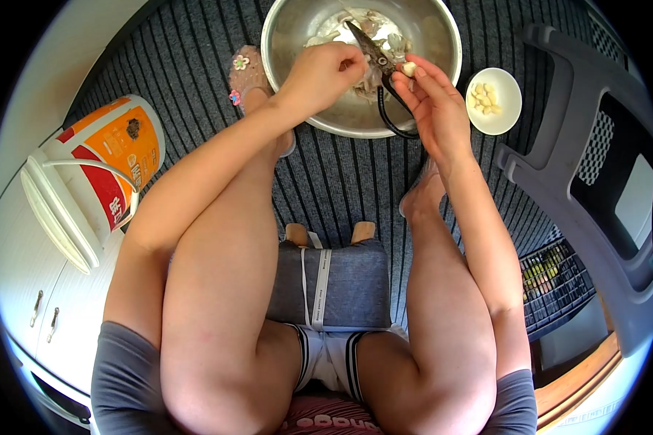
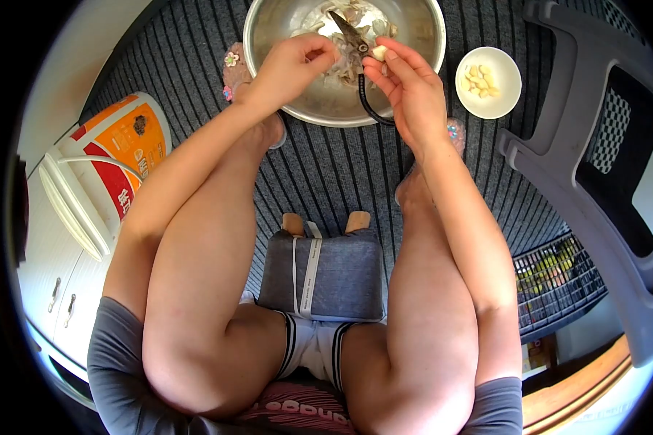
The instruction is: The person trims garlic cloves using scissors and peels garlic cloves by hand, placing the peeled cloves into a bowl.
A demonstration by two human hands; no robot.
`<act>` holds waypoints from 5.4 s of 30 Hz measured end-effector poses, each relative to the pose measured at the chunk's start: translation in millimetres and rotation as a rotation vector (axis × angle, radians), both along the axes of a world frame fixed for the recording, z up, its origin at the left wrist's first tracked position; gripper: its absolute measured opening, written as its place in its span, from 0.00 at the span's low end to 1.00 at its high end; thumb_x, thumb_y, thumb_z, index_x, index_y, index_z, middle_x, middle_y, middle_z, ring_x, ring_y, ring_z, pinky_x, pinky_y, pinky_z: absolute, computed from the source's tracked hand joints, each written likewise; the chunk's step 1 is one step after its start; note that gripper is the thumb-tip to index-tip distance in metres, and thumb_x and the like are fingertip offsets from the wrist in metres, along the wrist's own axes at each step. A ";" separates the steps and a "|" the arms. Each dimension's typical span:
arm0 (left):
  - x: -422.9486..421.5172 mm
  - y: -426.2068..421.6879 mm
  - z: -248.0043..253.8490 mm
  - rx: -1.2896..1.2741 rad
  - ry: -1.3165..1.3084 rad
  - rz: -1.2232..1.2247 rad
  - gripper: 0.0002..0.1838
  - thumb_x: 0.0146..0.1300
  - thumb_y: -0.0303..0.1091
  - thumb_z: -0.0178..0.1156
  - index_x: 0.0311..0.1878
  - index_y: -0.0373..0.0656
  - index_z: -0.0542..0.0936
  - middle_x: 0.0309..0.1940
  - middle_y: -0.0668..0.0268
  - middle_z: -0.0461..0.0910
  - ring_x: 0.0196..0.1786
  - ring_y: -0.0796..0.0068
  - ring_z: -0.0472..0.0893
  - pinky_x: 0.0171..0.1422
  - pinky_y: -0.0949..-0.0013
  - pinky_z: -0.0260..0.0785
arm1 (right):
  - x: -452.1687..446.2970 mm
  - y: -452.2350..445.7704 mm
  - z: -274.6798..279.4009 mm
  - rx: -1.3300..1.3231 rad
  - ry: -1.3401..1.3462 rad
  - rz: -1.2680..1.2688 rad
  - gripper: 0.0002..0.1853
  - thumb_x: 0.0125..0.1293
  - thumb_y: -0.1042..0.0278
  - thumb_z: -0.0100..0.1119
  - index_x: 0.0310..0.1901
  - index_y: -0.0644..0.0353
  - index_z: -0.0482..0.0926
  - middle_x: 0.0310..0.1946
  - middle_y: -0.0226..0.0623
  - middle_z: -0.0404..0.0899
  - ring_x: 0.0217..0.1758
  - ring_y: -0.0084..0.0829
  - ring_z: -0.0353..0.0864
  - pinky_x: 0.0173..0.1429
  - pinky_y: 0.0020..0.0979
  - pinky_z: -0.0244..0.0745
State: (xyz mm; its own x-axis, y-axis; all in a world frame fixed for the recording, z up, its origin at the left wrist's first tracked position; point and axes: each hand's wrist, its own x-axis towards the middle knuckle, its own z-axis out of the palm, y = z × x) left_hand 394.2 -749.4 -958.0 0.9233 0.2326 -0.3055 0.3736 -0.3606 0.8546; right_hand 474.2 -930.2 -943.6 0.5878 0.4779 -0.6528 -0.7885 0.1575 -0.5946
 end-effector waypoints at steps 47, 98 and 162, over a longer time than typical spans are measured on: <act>7.9 -3.8 17.1 0.029 -0.365 -0.090 0.08 0.61 0.32 0.58 0.35 0.38 0.81 0.29 0.63 0.76 0.30 0.65 0.77 0.34 0.66 0.68 | -17.7 12.9 28.8 -0.191 -0.329 0.150 0.10 0.66 0.78 0.57 0.48 0.71 0.76 0.43 0.44 0.81 0.45 0.31 0.84 0.53 0.25 0.78; 4.8 -4.0 7.9 -0.462 0.233 0.227 0.11 0.62 0.36 0.58 0.40 0.38 0.82 0.28 0.74 0.77 0.30 0.86 0.70 0.36 0.79 0.64 | -17.7 8.5 13.5 -0.022 -0.142 -0.011 0.13 0.70 0.74 0.51 0.53 0.69 0.73 0.44 0.44 0.79 0.45 0.31 0.83 0.52 0.27 0.79; -0.4 -2.6 -36.7 0.497 -0.133 -0.407 0.12 0.52 0.25 0.55 0.39 0.42 0.83 0.37 0.65 0.78 0.45 0.61 0.76 0.53 0.62 0.71 | 15.5 -6.9 -2.8 -0.668 -1.422 0.714 0.09 0.56 0.79 0.55 0.39 0.63 0.78 0.33 0.44 0.76 0.37 0.48 0.79 0.41 0.42 0.76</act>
